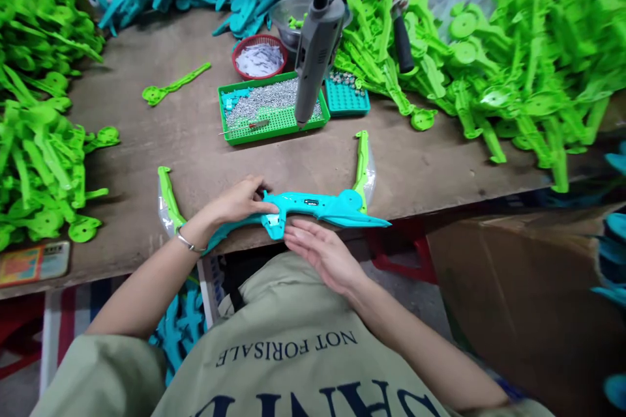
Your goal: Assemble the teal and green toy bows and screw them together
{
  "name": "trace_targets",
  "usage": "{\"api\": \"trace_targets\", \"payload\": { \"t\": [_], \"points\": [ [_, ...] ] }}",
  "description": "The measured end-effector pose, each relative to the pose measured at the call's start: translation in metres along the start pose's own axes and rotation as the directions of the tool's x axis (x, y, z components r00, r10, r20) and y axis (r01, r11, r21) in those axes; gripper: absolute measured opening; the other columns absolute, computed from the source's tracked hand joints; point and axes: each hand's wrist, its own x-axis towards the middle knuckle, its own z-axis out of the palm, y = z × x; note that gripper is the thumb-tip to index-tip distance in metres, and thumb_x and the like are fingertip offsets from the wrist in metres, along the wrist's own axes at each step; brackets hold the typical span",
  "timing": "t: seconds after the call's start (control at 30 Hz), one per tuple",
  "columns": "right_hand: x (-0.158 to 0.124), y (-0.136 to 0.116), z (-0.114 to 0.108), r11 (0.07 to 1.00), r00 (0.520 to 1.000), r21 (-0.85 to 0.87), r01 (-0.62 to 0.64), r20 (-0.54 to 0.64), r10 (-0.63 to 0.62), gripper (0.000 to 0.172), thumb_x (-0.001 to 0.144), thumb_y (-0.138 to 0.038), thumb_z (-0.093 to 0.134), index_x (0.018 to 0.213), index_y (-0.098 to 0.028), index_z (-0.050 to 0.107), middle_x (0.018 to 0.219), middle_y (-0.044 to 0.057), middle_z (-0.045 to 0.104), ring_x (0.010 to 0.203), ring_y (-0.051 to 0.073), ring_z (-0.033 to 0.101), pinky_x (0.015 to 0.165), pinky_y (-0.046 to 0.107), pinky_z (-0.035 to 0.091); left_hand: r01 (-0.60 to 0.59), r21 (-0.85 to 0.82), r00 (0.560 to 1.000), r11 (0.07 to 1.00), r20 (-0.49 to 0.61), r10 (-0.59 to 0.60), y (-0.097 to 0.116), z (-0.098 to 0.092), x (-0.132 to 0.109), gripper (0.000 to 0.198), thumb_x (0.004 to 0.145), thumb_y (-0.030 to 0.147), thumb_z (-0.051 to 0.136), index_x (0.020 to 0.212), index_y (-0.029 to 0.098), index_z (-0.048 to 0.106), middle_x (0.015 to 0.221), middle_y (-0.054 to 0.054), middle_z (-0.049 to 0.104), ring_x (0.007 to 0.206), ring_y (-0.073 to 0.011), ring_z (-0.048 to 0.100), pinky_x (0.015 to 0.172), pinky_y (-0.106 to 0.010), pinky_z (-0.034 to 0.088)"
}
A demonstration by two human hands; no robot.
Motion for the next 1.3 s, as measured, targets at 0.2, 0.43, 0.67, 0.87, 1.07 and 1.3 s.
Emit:
{"api": "trace_targets", "payload": {
  "t": [0.2,0.43,0.67,0.87,1.07,1.3],
  "points": [
    [0.016,0.009,0.018,0.992,0.998,0.122,0.021,-0.064,-0.013,0.042,0.06,-0.028,0.092,0.096,-0.017,0.074,0.1,0.005,0.078,0.099,0.019,0.073,0.107,0.04,0.05,0.015,-0.063,0.996,0.998,-0.089,-0.02,-0.002,0.006,-0.005,0.044,0.067,0.042,0.082,0.101,0.018,0.068,0.096,-0.005,0.063,0.085,-0.0197,0.061,0.078,-0.035,0.052],
    [0.016,0.017,0.03,0.992,0.983,0.078,0.098,-0.162,-0.085,0.049,0.057,-0.024,0.092,0.103,-0.018,0.075,0.108,0.006,0.078,0.114,0.021,0.069,0.111,0.04,0.046,0.043,-0.227,0.994,0.973,-0.089,-0.065,-0.002,0.009,-0.006,0.062,0.066,0.038,0.085,0.119,0.017,0.06,0.101,-0.006,0.064,0.086,-0.0187,0.061,0.075,-0.035,0.052],
    [0.016,0.009,0.04,0.988,0.979,0.023,0.151,-0.14,-0.146,0.042,0.059,-0.029,0.09,0.097,-0.018,0.075,0.101,0.006,0.079,0.097,0.02,0.072,0.097,0.037,0.055,-0.007,-0.276,0.993,0.961,-0.114,-0.026,0.003,0.01,-0.006,0.066,0.063,0.043,0.087,0.117,0.018,0.059,0.096,-0.003,0.064,0.084,-0.0179,0.06,0.075,-0.035,0.051],
    [0.023,0.01,0.042,0.986,0.969,0.032,0.163,-0.195,-0.154,0.045,0.052,-0.025,0.092,0.092,-0.018,0.072,0.094,0.006,0.078,0.088,0.02,0.073,0.088,0.036,0.058,-0.016,-0.271,0.987,0.962,-0.157,-0.028,0.004,0.012,-0.007,0.068,0.062,0.042,0.087,0.119,0.019,0.059,0.098,-0.004,0.066,0.086,-0.0184,0.06,0.078,-0.036,0.051],
    [0.027,0.011,0.042,0.982,0.968,0.044,0.183,-0.18,-0.172,0.048,0.051,-0.023,0.09,0.094,-0.018,0.072,0.102,0.008,0.078,0.096,0.022,0.073,0.091,0.038,0.058,0.06,-0.3,0.996,0.952,-0.04,-0.075,0.01,0.005,-0.004,0.068,0.061,0.046,0.086,0.118,0.017,0.064,0.098,-0.006,0.068,0.086,-0.0199,0.062,0.076,-0.035,0.051],
    [0.028,0.007,0.04,0.985,0.98,0.06,0.164,-0.125,-0.155,0.045,0.053,-0.028,0.092,0.093,-0.02,0.073,0.1,0.005,0.078,0.094,0.02,0.071,0.092,0.036,0.056,0.073,-0.428,0.994,0.901,0.103,-0.032,0.017,0.0,0.002,0.041,0.062,0.045,0.084,0.086,0.017,0.067,0.075,-0.001,0.065,0.071,-0.0157,0.057,0.065,-0.028,0.046]
  ]
}}
